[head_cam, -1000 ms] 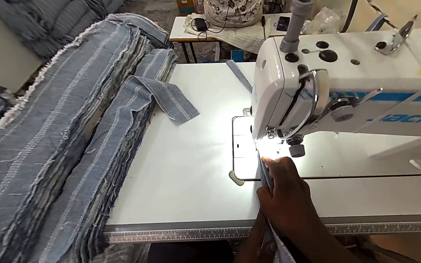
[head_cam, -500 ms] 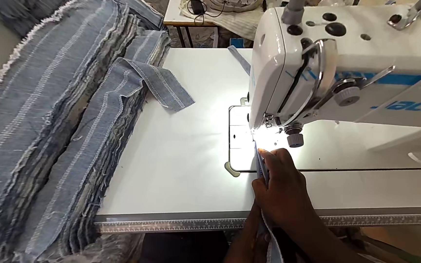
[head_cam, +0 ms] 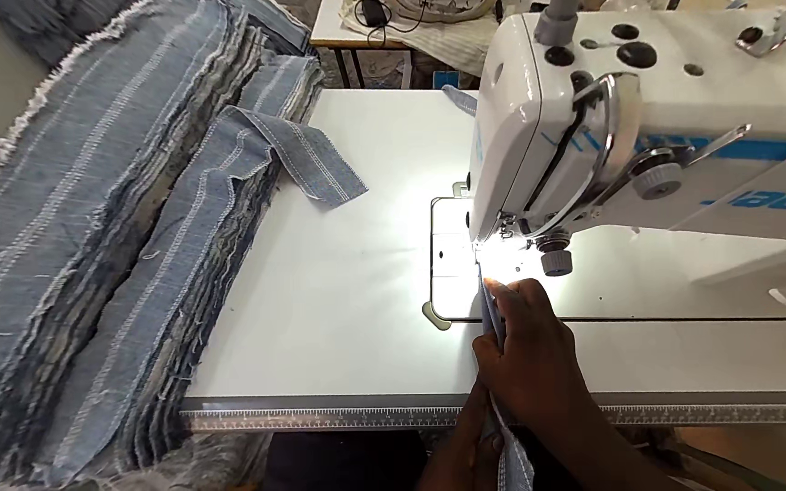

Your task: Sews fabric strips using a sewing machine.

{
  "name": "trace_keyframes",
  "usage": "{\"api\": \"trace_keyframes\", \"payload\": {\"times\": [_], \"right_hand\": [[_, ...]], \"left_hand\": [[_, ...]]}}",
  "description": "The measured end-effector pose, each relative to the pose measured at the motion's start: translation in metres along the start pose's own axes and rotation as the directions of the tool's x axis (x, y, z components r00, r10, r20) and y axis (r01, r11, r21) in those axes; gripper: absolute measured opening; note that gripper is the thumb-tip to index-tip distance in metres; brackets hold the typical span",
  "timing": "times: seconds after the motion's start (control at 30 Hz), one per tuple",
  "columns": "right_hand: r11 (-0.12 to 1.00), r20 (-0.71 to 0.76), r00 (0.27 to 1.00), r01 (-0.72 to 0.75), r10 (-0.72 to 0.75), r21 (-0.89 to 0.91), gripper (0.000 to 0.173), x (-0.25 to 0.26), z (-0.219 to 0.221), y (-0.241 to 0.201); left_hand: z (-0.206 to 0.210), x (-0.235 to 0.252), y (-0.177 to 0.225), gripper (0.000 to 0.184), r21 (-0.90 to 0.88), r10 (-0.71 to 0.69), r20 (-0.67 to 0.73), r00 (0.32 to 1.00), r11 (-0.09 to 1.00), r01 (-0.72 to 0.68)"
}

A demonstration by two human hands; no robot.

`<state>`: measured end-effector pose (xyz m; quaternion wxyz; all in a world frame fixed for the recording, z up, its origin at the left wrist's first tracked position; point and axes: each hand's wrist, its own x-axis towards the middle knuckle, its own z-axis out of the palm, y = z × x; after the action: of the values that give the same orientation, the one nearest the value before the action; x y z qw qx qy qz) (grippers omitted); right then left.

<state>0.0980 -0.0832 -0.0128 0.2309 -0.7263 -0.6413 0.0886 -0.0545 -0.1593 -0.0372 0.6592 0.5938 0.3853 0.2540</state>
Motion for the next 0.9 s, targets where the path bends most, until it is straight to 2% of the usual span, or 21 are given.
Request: {"api": "trace_keyframes", "payload": {"times": [0.1, 0.27, 0.33, 0.37, 0.4, 0.43, 0.5, 0.57, 0.63, 0.73, 0.83, 0.9], "right_hand": [[1.0, 0.007, 1.0, -0.006, 0.006, -0.002, 0.056, 0.0, 0.0, 0.0], [1.0, 0.0, 1.0, 0.001, -0.001, -0.001, 0.055, 0.0, 0.001, 0.0], [1.0, 0.006, 1.0, -0.003, 0.003, 0.001, 0.055, 0.0, 0.001, 0.0], [1.0, 0.005, 1.0, -0.002, 0.002, 0.001, 0.055, 0.0, 0.001, 0.001], [1.0, 0.001, 1.0, 0.002, -0.002, 0.002, 0.055, 0.0, 0.001, 0.001], [1.0, -0.002, 1.0, 0.005, -0.005, 0.007, 0.055, 0.0, 0.001, 0.001], [1.0, 0.011, 1.0, 0.004, -0.004, 0.025, 0.055, 0.001, 0.0, 0.003], [0.999, 0.065, 0.998, -0.01, 0.006, 0.053, 0.053, 0.004, -0.005, 0.005], [0.997, 0.089, 0.996, -0.011, 0.004, 0.078, 0.049, 0.01, -0.007, 0.009], [0.995, 0.063, 0.998, -0.03, 0.024, 0.097, 0.043, 0.023, -0.003, 0.012], [0.992, 0.058, 0.997, -0.059, 0.053, 0.108, 0.033, 0.033, -0.002, 0.012], [0.991, 0.066, 0.996, -0.065, 0.058, 0.117, 0.032, 0.03, -0.003, 0.011]], "left_hand": [[-0.001, -0.001, -0.002, 0.062, -0.015, -0.012, 0.016, 1.0, 1.0, 0.012], [-0.004, -0.003, 0.007, 0.067, -0.048, -0.167, 0.059, 0.984, 0.984, 0.17], [-0.006, -0.004, 0.01, 0.064, 0.032, -0.166, 0.059, 0.984, 0.986, 0.164], [-0.006, -0.004, 0.012, 0.061, 0.145, -0.132, 0.04, 0.99, 0.981, 0.125], [-0.007, -0.003, 0.015, 0.057, 0.312, -0.084, 0.024, 0.996, 0.947, 0.073], [-0.008, -0.001, 0.02, 0.052, 0.499, -0.031, 0.008, 0.999, 0.866, 0.023], [-0.01, 0.008, 0.028, 0.043, 0.782, 0.093, 0.002, 0.996, 0.62, -0.06], [-0.014, 0.021, 0.035, 0.034, 0.904, 0.142, 0.036, 0.989, 0.417, -0.093], [-0.017, 0.034, 0.046, 0.025, 0.954, 0.103, 0.067, 0.992, 0.286, -0.094], [-0.024, 0.052, 0.056, 0.017, 0.974, 0.042, 0.087, 0.995, 0.206, -0.094], [-0.026, 0.062, 0.06, 0.016, 0.97, -0.033, 0.08, 0.996, 0.233, -0.071], [-0.03, 0.062, 0.064, 0.021, 0.957, -0.103, 0.081, 0.991, 0.287, -0.048]]}}
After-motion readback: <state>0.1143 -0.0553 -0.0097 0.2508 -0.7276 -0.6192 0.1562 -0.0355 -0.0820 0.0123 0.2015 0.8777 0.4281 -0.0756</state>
